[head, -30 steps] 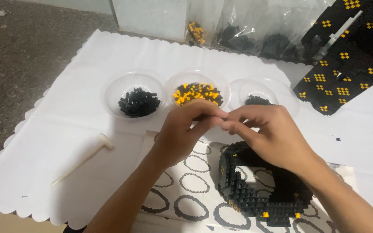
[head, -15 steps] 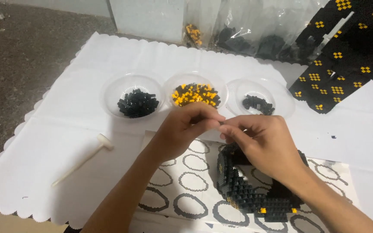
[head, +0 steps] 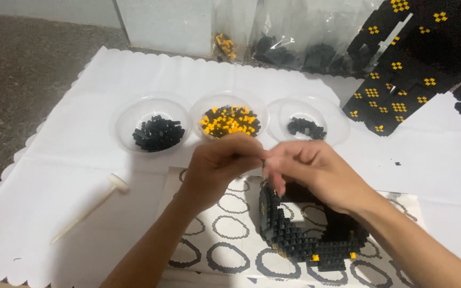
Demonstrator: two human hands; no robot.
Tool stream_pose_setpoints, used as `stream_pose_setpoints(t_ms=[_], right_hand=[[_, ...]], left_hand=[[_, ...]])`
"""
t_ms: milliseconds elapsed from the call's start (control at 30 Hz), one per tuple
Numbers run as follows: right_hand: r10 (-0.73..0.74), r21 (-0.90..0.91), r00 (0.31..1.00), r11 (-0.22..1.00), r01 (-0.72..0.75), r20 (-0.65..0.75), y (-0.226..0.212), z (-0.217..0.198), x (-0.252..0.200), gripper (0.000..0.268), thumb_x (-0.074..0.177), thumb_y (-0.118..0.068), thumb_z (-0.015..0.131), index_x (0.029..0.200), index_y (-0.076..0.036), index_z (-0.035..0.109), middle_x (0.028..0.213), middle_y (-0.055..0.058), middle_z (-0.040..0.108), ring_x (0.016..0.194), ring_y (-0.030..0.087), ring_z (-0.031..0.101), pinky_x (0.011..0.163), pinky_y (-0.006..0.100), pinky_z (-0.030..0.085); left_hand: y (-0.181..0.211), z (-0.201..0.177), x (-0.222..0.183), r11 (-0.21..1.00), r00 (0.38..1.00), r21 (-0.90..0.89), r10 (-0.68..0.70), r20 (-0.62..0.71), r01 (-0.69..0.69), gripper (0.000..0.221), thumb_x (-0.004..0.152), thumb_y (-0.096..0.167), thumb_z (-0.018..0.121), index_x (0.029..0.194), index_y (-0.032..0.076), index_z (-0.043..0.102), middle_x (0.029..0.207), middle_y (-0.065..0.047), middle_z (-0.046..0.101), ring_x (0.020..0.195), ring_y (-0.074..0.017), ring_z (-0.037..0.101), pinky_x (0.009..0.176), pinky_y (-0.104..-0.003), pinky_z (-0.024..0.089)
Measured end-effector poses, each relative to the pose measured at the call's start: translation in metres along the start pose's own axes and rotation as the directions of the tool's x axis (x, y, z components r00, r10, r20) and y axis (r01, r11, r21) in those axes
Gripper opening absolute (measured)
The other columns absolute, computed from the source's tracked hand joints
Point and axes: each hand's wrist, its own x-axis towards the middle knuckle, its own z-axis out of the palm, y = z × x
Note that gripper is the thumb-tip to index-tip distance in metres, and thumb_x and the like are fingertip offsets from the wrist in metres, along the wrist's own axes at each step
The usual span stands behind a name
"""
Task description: Assembling a circular base for a figure using small interlocking plastic blocks, occasionally using a small tool to press them together.
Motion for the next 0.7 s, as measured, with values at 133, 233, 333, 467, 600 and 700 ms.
stream_pose_setpoints(t_ms=[133, 233, 333, 467, 600, 700], right_hand=[[-0.099, -0.063, 0.992, 0.994, 0.095, -0.074, -0.002, -0.006, -0.001, 0.014, 0.089, -0.012, 0.058, 0.091, -0.002, 0.069, 0.066, 0.007, 0.066, 0.058, 0.014, 0.061, 0.063, 0.027, 0.051], [-0.094, -0.129, 0.992, 0.988, 0.083, -0.084, -0.010, -0.014, -0.006, 0.022, 0.092, -0.007, 0.052, 0.100, 0.003, 0.069, 0.072, 0.011, 0.069, 0.060, 0.017, 0.063, 0.059, 0.027, 0.056], [-0.107, -0.163, 0.987, 0.983, 0.087, -0.116, -0.017, -0.023, -0.012, 0.027, 0.090, -0.006, 0.052, 0.108, 0.004, 0.068, 0.076, 0.011, 0.068, 0.062, 0.018, 0.062, 0.060, 0.028, 0.057], [-0.062, -0.135, 0.985, 0.990, 0.040, -0.163, -0.013, -0.031, -0.020, 0.027, 0.087, -0.005, 0.057, 0.109, 0.001, 0.071, 0.074, 0.012, 0.068, 0.062, 0.018, 0.061, 0.057, 0.030, 0.056], [-0.004, -0.014, 0.982, 1.000, 0.001, -0.191, -0.006, -0.029, -0.018, 0.016, 0.084, -0.002, 0.062, 0.098, 0.003, 0.067, 0.073, 0.015, 0.070, 0.058, 0.018, 0.063, 0.054, 0.029, 0.056], [-0.006, -0.039, 0.986, 0.999, -0.001, -0.169, -0.008, -0.018, -0.015, 0.012, 0.085, -0.006, 0.064, 0.084, 0.004, 0.071, 0.065, 0.012, 0.070, 0.053, 0.015, 0.062, 0.054, 0.027, 0.057]], left_hand=[[0.001, -0.002, 0.000, 0.996, 0.997, 0.081, 0.046, -0.056, -0.041, 0.012, 0.091, 0.002, 0.060, 0.100, 0.007, 0.065, 0.091, -0.006, 0.066, 0.082, -0.0149, 0.062, 0.073, -0.023, 0.053], [0.012, -0.017, 0.006, 0.950, 0.994, 0.306, 0.081, -0.078, -0.053, 0.010, 0.090, 0.005, 0.061, 0.099, 0.006, 0.066, 0.092, -0.009, 0.069, 0.083, -0.0168, 0.065, 0.073, -0.024, 0.056], [0.026, -0.035, 0.002, 0.810, 0.989, 0.570, -0.142, -0.032, 0.134, 0.014, 0.089, 0.014, 0.059, 0.096, 0.007, 0.068, 0.086, -0.007, 0.070, 0.075, -0.0160, 0.065, 0.068, -0.026, 0.055], [0.028, -0.047, -0.031, 0.201, 0.652, 0.804, -0.706, -0.277, 0.559, 0.021, 0.087, 0.029, 0.056, 0.095, 0.019, 0.072, 0.094, 0.002, 0.072, 0.086, -0.0165, 0.066, 0.074, -0.033, 0.048], [0.000, -0.073, -0.068, 0.100, 0.734, 0.909, -0.628, -0.257, 0.404, 0.024, 0.089, 0.021, 0.048, 0.096, 0.019, 0.070, 0.093, 0.004, 0.070, 0.100, -0.0201, 0.054, 0.080, -0.038, 0.047], [0.014, -0.053, -0.052, 0.242, 0.856, 0.920, -0.493, -0.156, 0.308, 0.039, 0.081, 0.007, 0.050, 0.113, 0.018, 0.068, 0.123, -0.003, 0.062, 0.119, -0.0234, 0.048, 0.101, -0.040, 0.039]])
